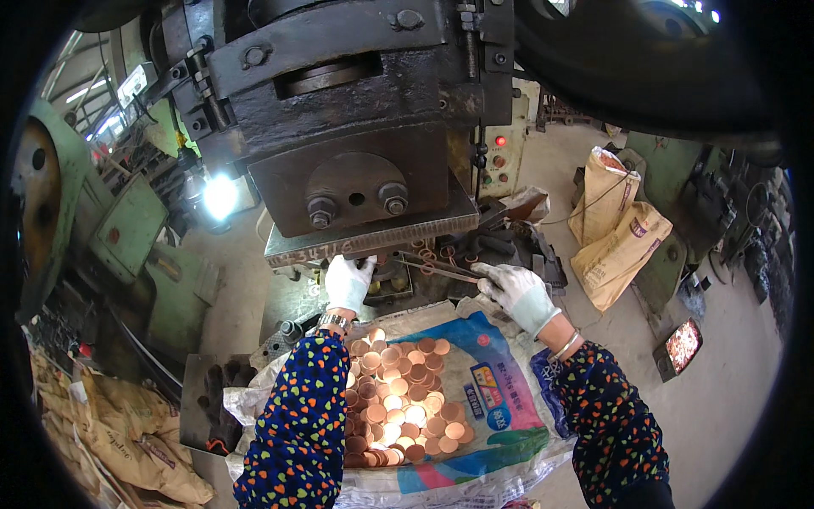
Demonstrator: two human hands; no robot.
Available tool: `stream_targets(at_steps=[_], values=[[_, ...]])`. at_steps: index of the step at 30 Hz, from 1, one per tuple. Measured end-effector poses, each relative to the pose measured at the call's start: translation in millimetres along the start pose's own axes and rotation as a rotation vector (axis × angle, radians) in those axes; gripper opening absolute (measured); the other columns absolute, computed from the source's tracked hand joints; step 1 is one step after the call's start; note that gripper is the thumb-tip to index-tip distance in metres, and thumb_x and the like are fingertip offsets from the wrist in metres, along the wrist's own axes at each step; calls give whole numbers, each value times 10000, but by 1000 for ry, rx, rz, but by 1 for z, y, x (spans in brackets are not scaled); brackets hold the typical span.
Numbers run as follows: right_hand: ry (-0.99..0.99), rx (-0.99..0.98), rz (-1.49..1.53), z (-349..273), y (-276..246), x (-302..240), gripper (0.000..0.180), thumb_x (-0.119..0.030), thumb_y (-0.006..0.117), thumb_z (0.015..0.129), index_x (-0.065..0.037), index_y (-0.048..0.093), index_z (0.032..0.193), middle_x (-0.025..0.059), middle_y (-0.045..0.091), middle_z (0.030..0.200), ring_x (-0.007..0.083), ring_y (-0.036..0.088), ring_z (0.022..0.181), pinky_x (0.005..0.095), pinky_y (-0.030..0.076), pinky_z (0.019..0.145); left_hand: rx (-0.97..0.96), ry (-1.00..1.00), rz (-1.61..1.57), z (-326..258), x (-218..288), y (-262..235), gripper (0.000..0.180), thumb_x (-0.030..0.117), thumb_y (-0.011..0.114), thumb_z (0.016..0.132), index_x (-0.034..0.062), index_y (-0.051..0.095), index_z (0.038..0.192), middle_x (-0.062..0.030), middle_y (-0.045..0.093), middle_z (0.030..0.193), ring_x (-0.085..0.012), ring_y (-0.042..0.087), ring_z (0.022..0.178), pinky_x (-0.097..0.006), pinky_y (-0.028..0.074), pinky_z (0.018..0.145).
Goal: The person repeatedly picks up copper discs from a sack and places them into a metal press machine using tongs. The person then removes the processed discs from the machine and returns them to the sack. This cycle is repeated continuously.
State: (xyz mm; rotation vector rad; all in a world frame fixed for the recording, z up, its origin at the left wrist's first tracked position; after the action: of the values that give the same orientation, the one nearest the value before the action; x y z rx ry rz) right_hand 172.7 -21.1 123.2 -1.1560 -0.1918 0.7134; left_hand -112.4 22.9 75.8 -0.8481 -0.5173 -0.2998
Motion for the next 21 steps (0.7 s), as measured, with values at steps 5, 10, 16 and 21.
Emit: stream_targets(at_steps=[5,10,16,21], values=[[-32,-34,-44,9,9,-7,340,-348,484,928,-140,589,1175,134,653,909,310,626,839,402,501,704,46,182,77,-1,13,0,287,373,656,805,96,691,869,-171,639,790,-358,624,742,-426,510,657],[-6,-86,-97,12,15,-19,309,-329,478,933,-149,583,1161,119,656,903,298,630,833,403,506,707,16,226,-46,-8,20,-11,232,312,646,821,109,687,923,-144,620,932,-325,614,865,-394,500,738],[-51,-130,-6,-16,12,-46,269,-304,489,931,-136,600,1109,116,652,891,291,637,823,388,512,711,-242,202,-182,-46,6,-38,219,235,641,831,88,678,989,-114,633,974,-263,629,904,-336,499,800],[9,-94,192,-80,7,-61,297,-327,539,912,-141,624,1127,128,660,829,271,644,735,375,508,634,-753,148,-64,-128,-17,-41,352,338,653,820,166,616,1125,-97,599,1124,-292,578,1041,-358,471,914]])
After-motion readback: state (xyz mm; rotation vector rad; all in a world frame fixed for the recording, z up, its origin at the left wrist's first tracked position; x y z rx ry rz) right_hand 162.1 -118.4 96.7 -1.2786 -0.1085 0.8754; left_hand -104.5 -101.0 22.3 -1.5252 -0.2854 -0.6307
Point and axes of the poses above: each hand's wrist, its own z-axis towards the middle knuckle, its own y-axis out of the palm, x = y × z, the point moved 10 cm from there along z, towards the middle knuckle
